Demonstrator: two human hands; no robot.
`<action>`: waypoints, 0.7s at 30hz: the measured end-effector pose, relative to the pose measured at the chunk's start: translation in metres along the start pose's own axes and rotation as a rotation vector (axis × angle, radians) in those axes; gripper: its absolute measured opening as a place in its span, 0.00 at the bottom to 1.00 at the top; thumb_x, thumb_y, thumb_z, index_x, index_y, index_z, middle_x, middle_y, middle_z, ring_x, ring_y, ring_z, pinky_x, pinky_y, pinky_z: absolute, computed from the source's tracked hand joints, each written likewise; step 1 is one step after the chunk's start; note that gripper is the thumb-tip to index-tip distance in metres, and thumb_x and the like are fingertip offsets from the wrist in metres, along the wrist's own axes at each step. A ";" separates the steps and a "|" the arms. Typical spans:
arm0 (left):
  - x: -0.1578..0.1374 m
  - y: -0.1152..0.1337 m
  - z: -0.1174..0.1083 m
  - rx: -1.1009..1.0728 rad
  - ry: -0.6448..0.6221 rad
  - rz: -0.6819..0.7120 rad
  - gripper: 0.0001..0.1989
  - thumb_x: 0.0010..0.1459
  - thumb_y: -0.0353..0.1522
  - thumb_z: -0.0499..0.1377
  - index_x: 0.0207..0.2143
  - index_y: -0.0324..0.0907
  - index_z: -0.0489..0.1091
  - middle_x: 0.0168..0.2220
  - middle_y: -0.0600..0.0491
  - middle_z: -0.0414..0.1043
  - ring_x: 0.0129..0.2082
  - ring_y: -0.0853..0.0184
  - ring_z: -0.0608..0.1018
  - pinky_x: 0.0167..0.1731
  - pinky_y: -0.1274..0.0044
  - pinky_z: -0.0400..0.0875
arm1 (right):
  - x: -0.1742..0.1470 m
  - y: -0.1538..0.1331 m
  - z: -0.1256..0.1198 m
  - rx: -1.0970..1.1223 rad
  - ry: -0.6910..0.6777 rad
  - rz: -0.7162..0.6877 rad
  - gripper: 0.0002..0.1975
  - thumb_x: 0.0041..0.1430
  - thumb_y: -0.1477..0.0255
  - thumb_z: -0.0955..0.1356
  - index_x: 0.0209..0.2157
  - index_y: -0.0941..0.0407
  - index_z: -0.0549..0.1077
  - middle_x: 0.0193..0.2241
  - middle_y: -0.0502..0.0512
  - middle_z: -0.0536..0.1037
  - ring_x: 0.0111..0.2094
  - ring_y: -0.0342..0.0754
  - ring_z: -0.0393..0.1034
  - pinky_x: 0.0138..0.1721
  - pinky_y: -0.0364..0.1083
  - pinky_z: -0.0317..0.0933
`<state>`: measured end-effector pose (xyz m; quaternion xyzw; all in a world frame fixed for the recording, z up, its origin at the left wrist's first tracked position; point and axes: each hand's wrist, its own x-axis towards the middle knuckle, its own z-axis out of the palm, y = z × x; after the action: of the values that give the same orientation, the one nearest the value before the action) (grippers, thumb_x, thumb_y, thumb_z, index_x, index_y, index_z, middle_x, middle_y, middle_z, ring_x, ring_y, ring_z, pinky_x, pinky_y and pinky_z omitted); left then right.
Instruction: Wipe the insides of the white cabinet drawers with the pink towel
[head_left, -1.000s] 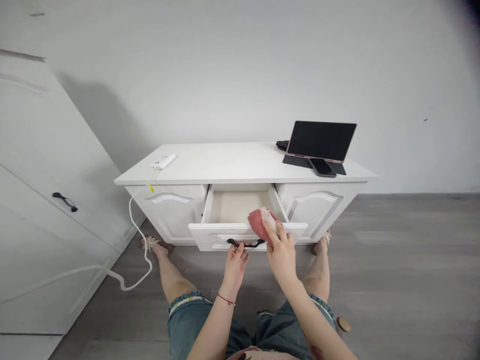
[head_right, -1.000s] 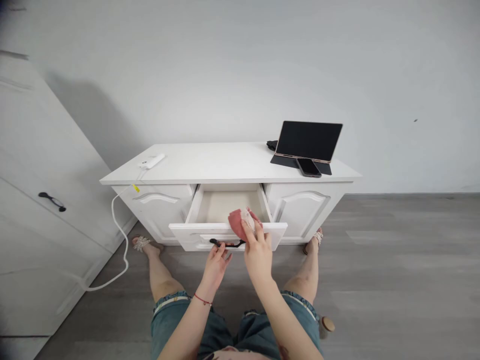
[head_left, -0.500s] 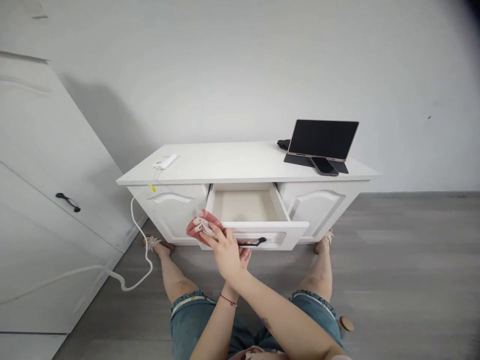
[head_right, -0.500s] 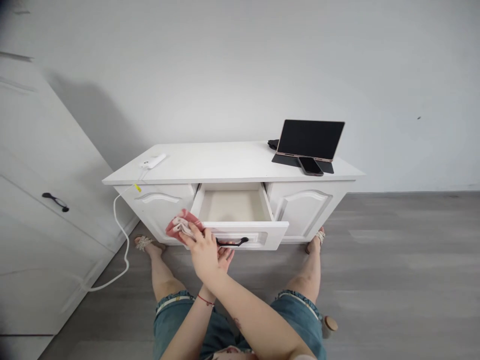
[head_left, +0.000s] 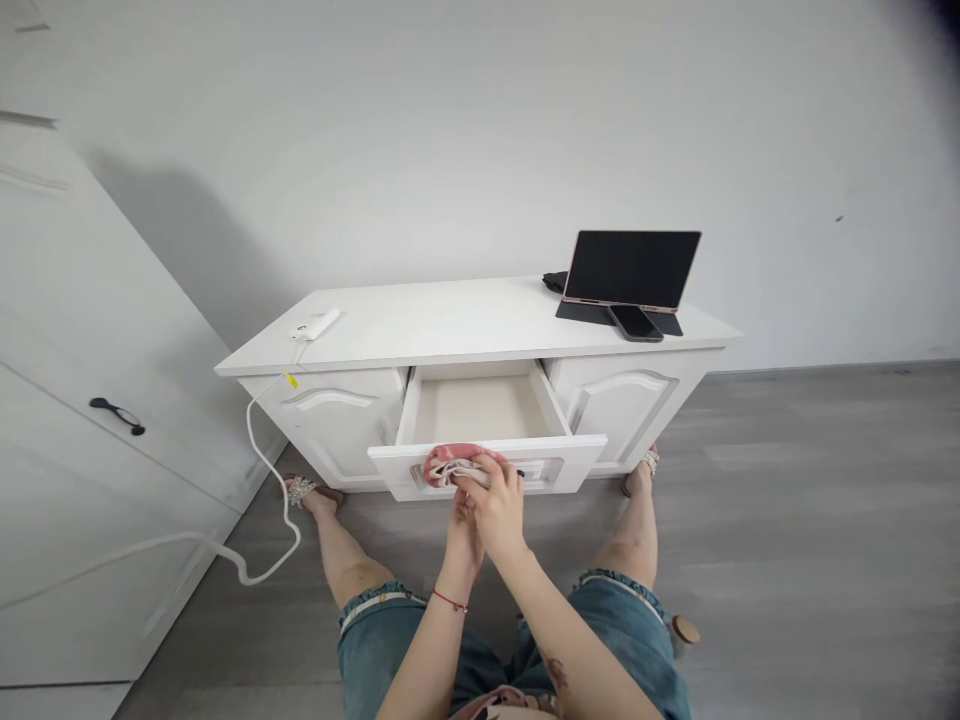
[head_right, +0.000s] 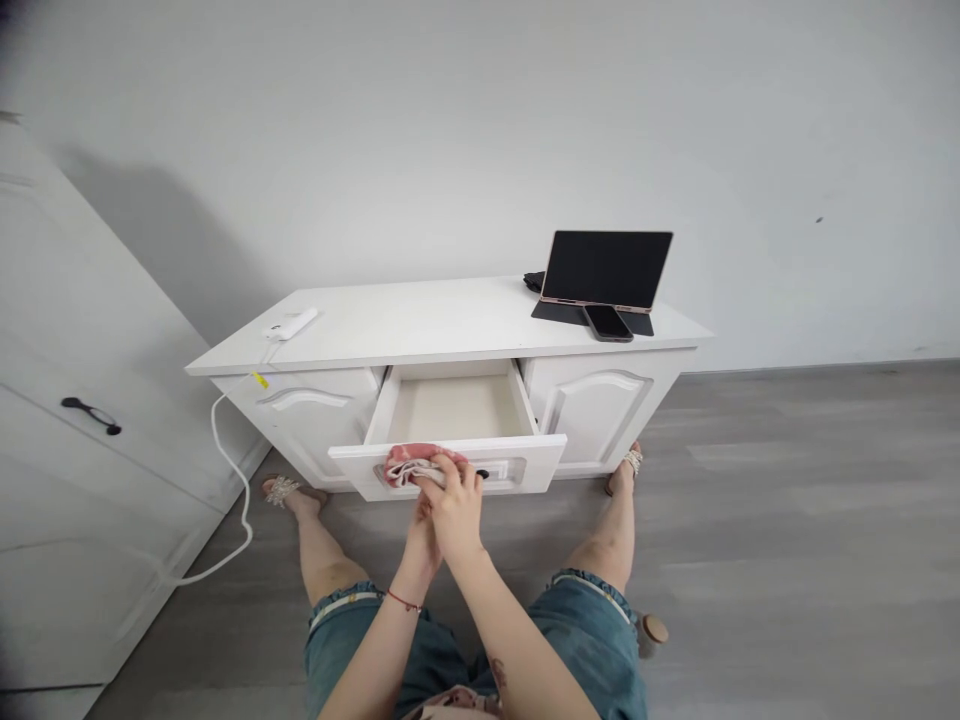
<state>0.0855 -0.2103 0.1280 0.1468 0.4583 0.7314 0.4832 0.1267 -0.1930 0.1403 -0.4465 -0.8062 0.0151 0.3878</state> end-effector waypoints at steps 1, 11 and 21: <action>0.000 -0.002 -0.005 -0.039 -0.048 -0.031 0.17 0.45 0.34 0.67 0.39 0.46 0.71 0.45 0.46 0.74 0.50 0.51 0.74 0.48 0.63 0.67 | -0.003 0.010 -0.003 0.003 0.030 0.019 0.16 0.56 0.74 0.67 0.44 0.40 0.76 0.52 0.52 0.68 0.48 0.56 0.55 0.46 0.55 0.56; 0.014 -0.015 -0.025 -0.233 -0.084 -0.134 0.12 0.43 0.33 0.70 0.30 0.44 0.70 0.34 0.56 0.76 0.38 0.69 0.77 0.51 0.69 0.65 | -0.031 0.094 -0.012 0.150 0.313 0.527 0.16 0.57 0.77 0.57 0.36 0.58 0.74 0.51 0.66 0.60 0.55 0.59 0.55 0.52 0.59 0.55; 0.002 -0.008 -0.021 -0.246 -0.077 -0.158 0.13 0.43 0.33 0.70 0.32 0.45 0.72 0.39 0.54 0.77 0.44 0.66 0.77 0.50 0.70 0.65 | -0.054 0.076 0.040 0.368 0.309 0.840 0.25 0.54 0.71 0.60 0.54 0.63 0.55 0.51 0.75 0.56 0.57 0.64 0.52 0.55 0.64 0.51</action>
<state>0.0752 -0.2187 0.1098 0.0776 0.3565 0.7356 0.5708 0.1712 -0.1737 0.0508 -0.6545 -0.4730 0.2464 0.5359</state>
